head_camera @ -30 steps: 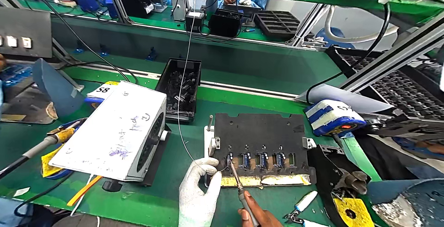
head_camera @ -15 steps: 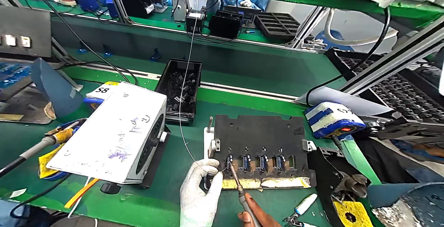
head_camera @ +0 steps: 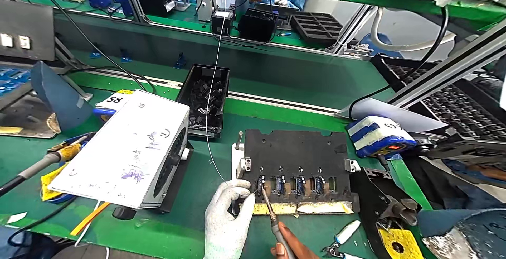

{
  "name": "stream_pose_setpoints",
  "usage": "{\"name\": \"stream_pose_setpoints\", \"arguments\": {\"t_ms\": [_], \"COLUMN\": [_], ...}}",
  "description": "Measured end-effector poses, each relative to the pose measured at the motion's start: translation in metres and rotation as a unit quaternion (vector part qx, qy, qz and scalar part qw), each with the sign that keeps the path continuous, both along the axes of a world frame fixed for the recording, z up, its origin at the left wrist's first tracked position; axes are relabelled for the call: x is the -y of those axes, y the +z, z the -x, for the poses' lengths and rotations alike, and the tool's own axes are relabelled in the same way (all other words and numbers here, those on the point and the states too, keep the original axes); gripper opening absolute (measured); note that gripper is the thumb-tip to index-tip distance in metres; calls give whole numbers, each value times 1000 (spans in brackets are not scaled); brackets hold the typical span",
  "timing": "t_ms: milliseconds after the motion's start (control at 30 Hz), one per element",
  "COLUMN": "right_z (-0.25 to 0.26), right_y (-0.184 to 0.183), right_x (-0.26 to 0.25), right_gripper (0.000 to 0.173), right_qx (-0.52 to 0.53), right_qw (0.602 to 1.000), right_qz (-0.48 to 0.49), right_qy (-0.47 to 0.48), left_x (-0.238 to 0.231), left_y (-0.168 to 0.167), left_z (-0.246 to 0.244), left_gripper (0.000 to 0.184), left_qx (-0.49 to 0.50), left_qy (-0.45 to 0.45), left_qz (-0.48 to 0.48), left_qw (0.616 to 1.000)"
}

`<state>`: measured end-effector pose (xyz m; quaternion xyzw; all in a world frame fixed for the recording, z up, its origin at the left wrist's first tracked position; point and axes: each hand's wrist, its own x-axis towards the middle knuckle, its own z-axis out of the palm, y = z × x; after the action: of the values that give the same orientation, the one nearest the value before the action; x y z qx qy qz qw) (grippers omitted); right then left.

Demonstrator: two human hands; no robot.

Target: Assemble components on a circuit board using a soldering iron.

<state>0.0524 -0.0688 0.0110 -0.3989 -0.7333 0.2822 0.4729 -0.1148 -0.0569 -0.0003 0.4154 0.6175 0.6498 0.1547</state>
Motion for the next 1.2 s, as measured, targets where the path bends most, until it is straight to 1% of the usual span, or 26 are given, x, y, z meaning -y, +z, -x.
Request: {"name": "stream_pose_setpoints", "arguments": {"t_ms": [367,767,933,1200], "right_z": [-1,-4,-4,-4], "right_y": [-1,-4,-3,2], "right_x": [1,1,1,2], "right_gripper": [32,31,32,31], "right_qx": [-3,-9,-6,-21], "right_qw": [999,1000,999,999], "right_qz": [28,12,26,33], "right_qy": [23,25,24,24], "left_x": [0,0,-1,-1], "left_y": [0,-1,-4,-4], "left_z": [0,0,-1,0], "left_gripper": [3,3,4,5], "left_qx": [-11,-27,-29,-32], "left_qy": [-5,-7,-3,-12], "left_qz": [8,33,22,29], "left_qw": [1000,999,999,999]}}
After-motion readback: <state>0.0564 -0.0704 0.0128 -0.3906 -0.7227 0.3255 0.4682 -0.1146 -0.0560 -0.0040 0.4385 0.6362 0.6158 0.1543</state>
